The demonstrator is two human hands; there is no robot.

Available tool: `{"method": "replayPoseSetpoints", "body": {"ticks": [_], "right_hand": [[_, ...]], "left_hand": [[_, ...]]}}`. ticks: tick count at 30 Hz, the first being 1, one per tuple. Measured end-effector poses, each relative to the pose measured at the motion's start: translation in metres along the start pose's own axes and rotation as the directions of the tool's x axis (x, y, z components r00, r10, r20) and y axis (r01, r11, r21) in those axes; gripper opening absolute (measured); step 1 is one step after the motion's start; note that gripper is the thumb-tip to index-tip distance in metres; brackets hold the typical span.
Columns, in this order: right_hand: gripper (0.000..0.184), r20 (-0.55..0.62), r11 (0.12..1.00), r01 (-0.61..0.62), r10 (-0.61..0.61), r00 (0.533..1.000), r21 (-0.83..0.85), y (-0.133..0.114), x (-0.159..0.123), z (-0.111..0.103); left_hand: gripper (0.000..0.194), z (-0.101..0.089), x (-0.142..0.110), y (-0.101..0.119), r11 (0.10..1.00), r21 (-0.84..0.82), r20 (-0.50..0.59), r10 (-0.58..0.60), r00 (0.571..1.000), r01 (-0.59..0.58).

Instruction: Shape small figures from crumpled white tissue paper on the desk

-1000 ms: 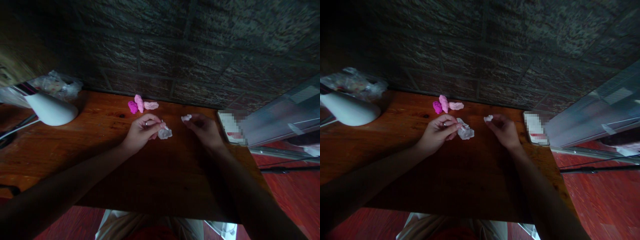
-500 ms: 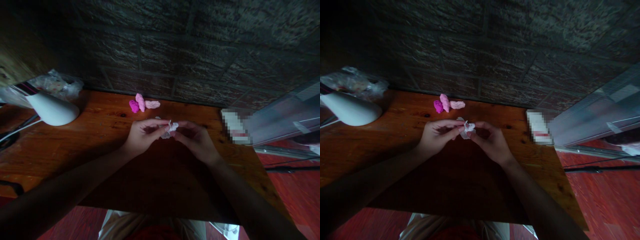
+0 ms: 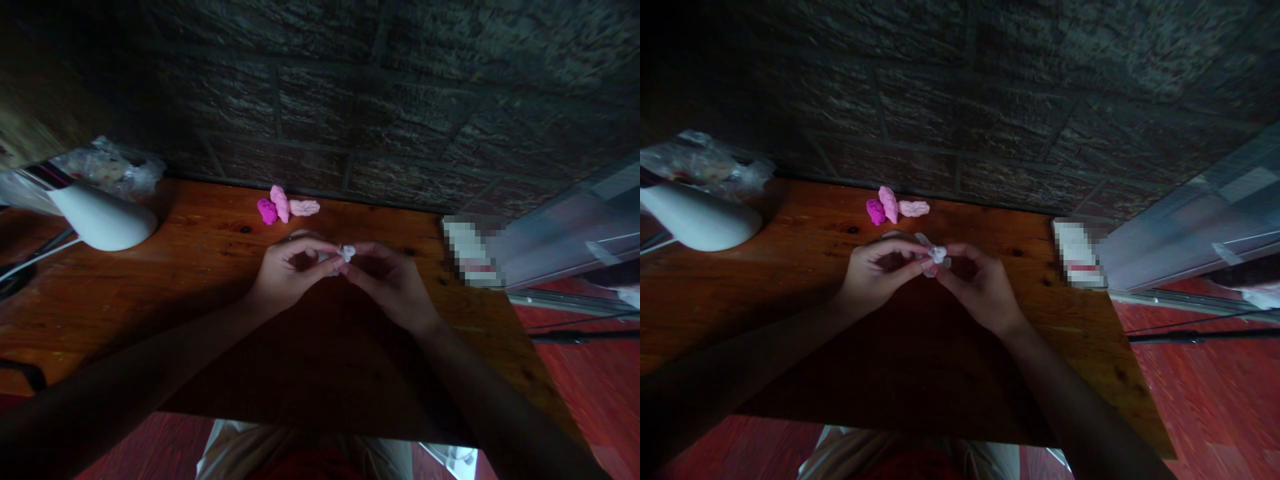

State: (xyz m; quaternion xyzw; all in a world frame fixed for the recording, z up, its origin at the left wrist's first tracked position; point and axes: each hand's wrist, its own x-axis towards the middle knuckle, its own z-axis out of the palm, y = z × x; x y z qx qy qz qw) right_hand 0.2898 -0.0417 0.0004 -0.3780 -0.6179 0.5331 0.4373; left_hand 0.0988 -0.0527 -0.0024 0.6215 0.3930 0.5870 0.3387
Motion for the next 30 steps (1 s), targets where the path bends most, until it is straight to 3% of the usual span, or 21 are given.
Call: {"method": "replayPoseSetpoints", "body": {"ticks": [5,14,30], "right_hand": [[0.030,-0.004,1.000,-0.006,0.006,1.000,0.018,-0.0001,-0.0006,0.0009],[0.032,-0.054,0.995,0.011,-0.016,0.998,-0.104,0.0005,-0.0020,0.0016],[0.028,-0.070,0.973,0.039,-0.056,0.996,-0.229,-0.0007,-0.0029,0.0017]], "left_hand": [[0.014,0.0016,-0.0016,0.0003,0.990,-0.115,0.034,-0.082,0.996,0.086],[0.019,0.0028,-0.0044,0.0018,0.983,-0.063,-0.009,-0.171,0.985,0.170],[0.015,0.0031,-0.0032,0.0014,0.988,-0.116,0.002,-0.100,0.995,0.100]]}}
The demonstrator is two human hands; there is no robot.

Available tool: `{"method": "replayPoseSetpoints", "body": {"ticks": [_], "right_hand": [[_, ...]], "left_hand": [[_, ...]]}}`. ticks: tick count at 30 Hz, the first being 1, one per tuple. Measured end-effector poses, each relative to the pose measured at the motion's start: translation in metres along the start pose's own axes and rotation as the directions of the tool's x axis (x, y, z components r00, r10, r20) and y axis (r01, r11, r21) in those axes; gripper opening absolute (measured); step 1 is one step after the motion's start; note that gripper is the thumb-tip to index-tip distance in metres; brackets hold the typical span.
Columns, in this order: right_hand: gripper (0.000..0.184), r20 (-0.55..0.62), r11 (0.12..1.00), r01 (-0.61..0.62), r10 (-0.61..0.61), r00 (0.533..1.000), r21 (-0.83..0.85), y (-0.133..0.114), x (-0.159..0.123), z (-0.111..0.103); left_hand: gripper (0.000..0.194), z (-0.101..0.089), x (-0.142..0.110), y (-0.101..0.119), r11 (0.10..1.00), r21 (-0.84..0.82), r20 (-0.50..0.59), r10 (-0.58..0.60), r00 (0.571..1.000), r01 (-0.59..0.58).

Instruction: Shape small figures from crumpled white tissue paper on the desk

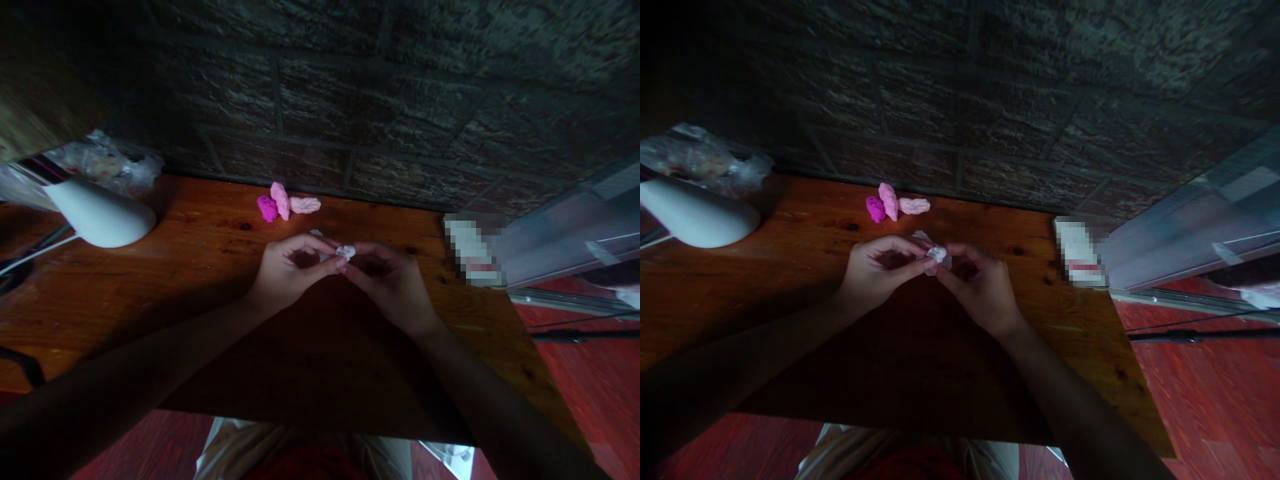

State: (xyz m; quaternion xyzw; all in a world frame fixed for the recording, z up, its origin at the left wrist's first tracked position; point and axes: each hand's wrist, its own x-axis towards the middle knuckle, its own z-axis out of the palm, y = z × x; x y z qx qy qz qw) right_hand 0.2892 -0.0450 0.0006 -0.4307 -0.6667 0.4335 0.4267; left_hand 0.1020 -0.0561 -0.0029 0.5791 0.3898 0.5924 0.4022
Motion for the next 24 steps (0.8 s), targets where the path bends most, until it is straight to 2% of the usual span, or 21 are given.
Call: {"method": "replayPoseSetpoints", "body": {"ticks": [5,9,14,24], "right_hand": [[0.028,0.003,1.000,0.006,-0.006,1.000,0.016,0.0021,0.0003,0.0004],[0.028,0.001,1.000,0.011,-0.011,1.000,0.001,0.0022,0.0006,0.0000],[0.029,0.001,1.000,-0.003,0.003,1.000,0.018,0.0018,0.0008,-0.0004],[0.028,-0.003,1.000,0.003,-0.003,1.000,0.012,0.0022,0.0006,-0.0009]], "left_hand": [[0.018,0.0002,-0.0001,-0.0016,0.999,0.036,-0.015,-0.031,0.999,0.032],[0.022,0.0008,-0.0015,-0.0005,0.999,0.044,-0.026,-0.013,1.000,0.014],[0.017,0.0017,-0.0035,0.0007,0.992,0.116,-0.059,0.048,0.997,-0.041],[0.011,0.0011,-0.0046,0.0002,0.989,0.142,-0.057,0.045,0.997,-0.037]]}}
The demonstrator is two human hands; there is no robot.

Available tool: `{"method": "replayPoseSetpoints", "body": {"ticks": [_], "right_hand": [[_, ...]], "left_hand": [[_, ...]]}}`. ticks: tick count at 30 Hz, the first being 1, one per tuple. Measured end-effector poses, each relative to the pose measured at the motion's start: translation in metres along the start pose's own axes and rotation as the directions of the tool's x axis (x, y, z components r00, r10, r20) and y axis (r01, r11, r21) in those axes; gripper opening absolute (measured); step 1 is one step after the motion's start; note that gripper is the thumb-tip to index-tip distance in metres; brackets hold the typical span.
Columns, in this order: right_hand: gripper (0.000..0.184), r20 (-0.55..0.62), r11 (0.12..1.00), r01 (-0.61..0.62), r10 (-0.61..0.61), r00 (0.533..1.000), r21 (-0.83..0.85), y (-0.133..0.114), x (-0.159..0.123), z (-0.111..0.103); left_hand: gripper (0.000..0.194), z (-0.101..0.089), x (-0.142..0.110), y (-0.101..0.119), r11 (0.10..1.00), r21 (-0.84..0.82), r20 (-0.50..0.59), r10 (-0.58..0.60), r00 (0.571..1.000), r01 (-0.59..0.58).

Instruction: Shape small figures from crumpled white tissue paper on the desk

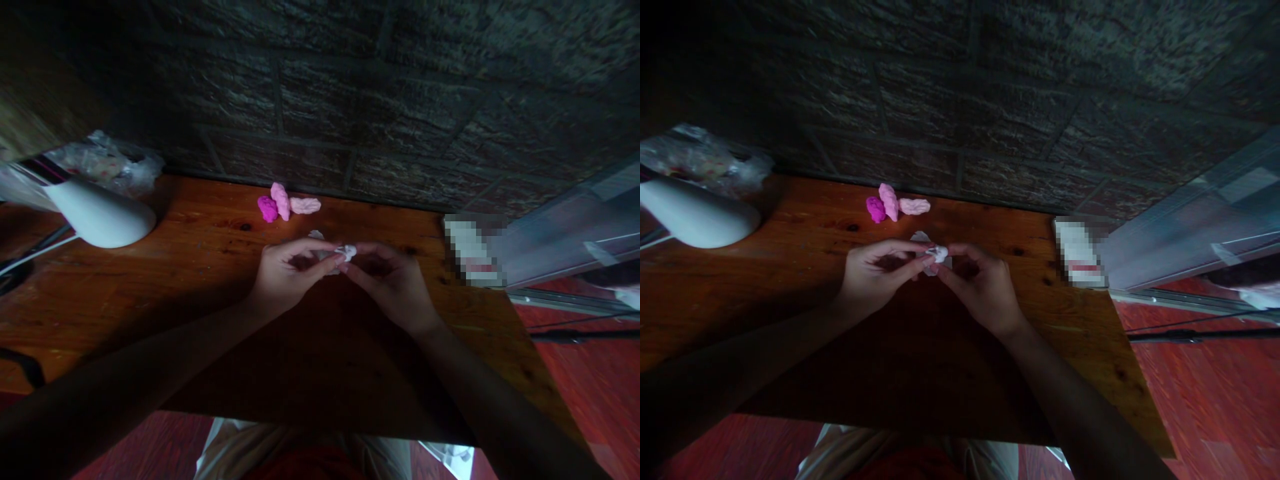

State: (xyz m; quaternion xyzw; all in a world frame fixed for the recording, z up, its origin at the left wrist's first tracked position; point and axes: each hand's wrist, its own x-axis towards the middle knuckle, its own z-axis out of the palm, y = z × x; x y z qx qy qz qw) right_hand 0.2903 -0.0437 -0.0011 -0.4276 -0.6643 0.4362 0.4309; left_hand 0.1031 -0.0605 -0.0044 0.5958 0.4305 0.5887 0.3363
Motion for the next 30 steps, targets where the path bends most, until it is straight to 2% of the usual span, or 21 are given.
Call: {"method": "replayPoseSetpoints", "body": {"ticks": [7,12,17,21,30], "right_hand": [[0.028,0.004,0.999,-0.008,0.008,1.000,0.037,0.0015,0.0002,0.0000],[0.029,-0.003,0.999,-0.003,0.003,1.000,0.034,0.0027,0.0009,-0.0011],[0.029,0.004,0.999,-0.018,0.017,1.000,0.045,0.0021,0.0012,-0.0017],[0.029,0.008,0.998,-0.020,0.019,1.000,0.052,0.0020,0.0012,-0.0017],[0.031,-0.012,0.999,-0.034,0.034,0.999,0.036,0.0019,0.0012,-0.0022]], "left_hand": [[0.007,0.0002,-0.0005,-0.0007,1.000,0.018,0.014,0.006,1.000,-0.006],[0.015,-0.0008,-0.0003,-0.0007,0.998,0.059,0.015,0.002,1.000,-0.003],[0.013,-0.0008,-0.0007,-0.0012,0.996,0.084,0.005,0.009,1.000,-0.009],[0.012,-0.0001,-0.0006,-0.0030,0.999,0.047,0.013,0.013,1.000,-0.013],[0.011,0.0014,0.0008,-0.0040,0.992,-0.111,0.045,-0.060,0.997,0.065]]}}
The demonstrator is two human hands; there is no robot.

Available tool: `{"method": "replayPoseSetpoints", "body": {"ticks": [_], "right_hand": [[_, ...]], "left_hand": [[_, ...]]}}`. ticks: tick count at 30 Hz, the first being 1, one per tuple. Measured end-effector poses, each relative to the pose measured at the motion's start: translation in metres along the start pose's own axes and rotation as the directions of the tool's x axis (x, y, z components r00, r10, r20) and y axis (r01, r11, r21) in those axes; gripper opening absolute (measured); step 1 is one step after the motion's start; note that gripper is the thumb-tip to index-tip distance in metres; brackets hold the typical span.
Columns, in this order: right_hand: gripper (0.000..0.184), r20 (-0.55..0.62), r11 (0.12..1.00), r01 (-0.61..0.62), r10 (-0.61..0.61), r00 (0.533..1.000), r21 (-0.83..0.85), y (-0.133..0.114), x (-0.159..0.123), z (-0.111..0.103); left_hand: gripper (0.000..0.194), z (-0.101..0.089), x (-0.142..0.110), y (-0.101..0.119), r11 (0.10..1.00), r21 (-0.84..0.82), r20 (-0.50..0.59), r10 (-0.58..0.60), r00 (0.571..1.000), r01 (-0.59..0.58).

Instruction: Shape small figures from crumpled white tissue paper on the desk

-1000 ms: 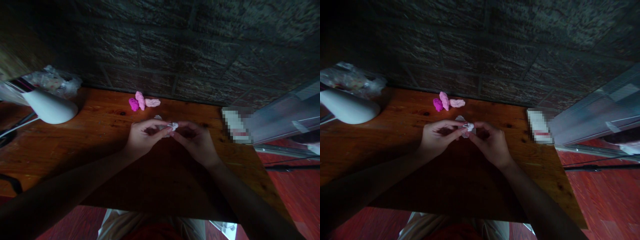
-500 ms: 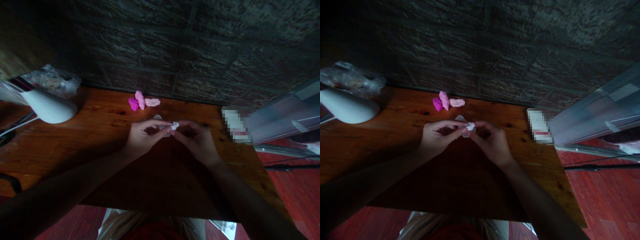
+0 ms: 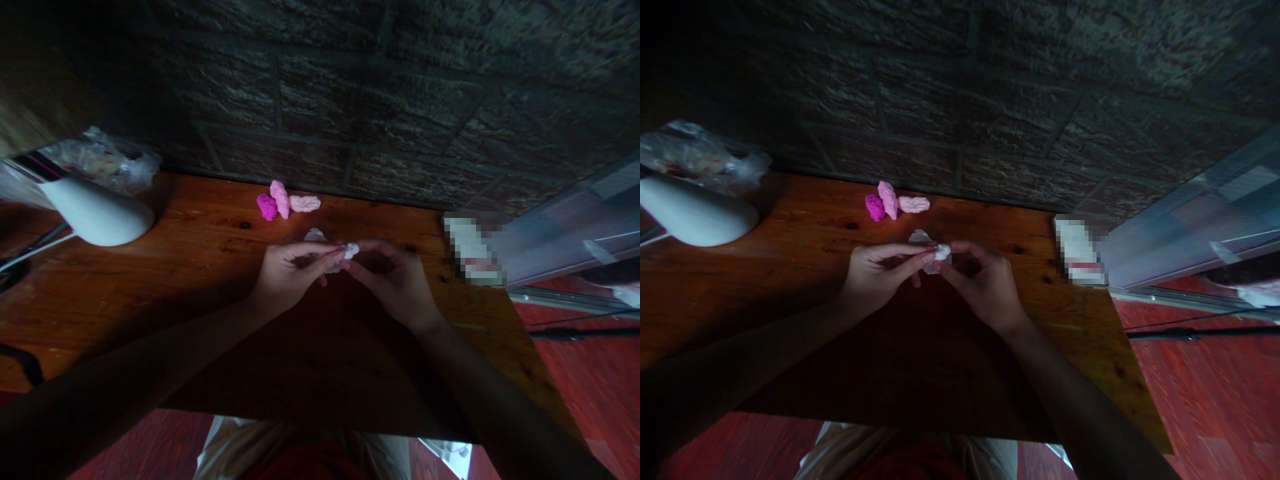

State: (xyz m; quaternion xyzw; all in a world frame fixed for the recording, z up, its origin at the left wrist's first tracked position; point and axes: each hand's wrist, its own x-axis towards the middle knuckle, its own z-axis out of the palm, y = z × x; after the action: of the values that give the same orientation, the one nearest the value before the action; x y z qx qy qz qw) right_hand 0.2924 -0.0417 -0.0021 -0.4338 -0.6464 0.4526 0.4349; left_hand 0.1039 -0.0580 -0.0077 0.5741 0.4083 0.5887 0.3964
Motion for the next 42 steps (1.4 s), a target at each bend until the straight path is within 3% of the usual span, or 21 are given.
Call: {"method": "replayPoseSetpoints", "body": {"ticks": [21,29,33,38,40,42], "right_hand": [[0.030,-0.014,0.999,0.028,-0.029,0.999,-0.042,-0.003,-0.001,0.000],[0.025,-0.054,0.989,0.110,-0.116,0.992,-0.095,-0.005,-0.003,0.002],[0.026,-0.033,0.998,0.052,-0.053,0.998,-0.025,-0.004,-0.002,0.002],[0.032,0.063,0.978,-0.091,0.080,0.995,0.189,-0.007,0.005,-0.008],[0.033,0.114,0.967,-0.137,0.114,0.987,0.217,-0.009,0.007,-0.014],[0.031,0.195,0.959,-0.169,0.125,0.973,0.228,-0.010,0.009,-0.019]], "left_hand": [[0.017,0.000,-0.001,0.002,0.997,-0.027,0.028,-0.073,0.997,0.074],[0.015,0.001,-0.002,0.002,0.996,-0.019,0.021,-0.091,0.996,0.091],[0.020,0.001,-0.002,0.003,0.997,0.039,0.020,-0.065,0.998,0.064],[0.026,-0.007,0.005,0.009,0.984,0.153,-0.096,0.106,0.990,-0.091],[0.026,-0.010,0.010,0.009,0.990,0.124,-0.102,0.082,0.991,-0.069],[0.028,-0.011,0.013,0.007,0.999,0.012,-0.023,-0.042,0.999,0.043]]}}
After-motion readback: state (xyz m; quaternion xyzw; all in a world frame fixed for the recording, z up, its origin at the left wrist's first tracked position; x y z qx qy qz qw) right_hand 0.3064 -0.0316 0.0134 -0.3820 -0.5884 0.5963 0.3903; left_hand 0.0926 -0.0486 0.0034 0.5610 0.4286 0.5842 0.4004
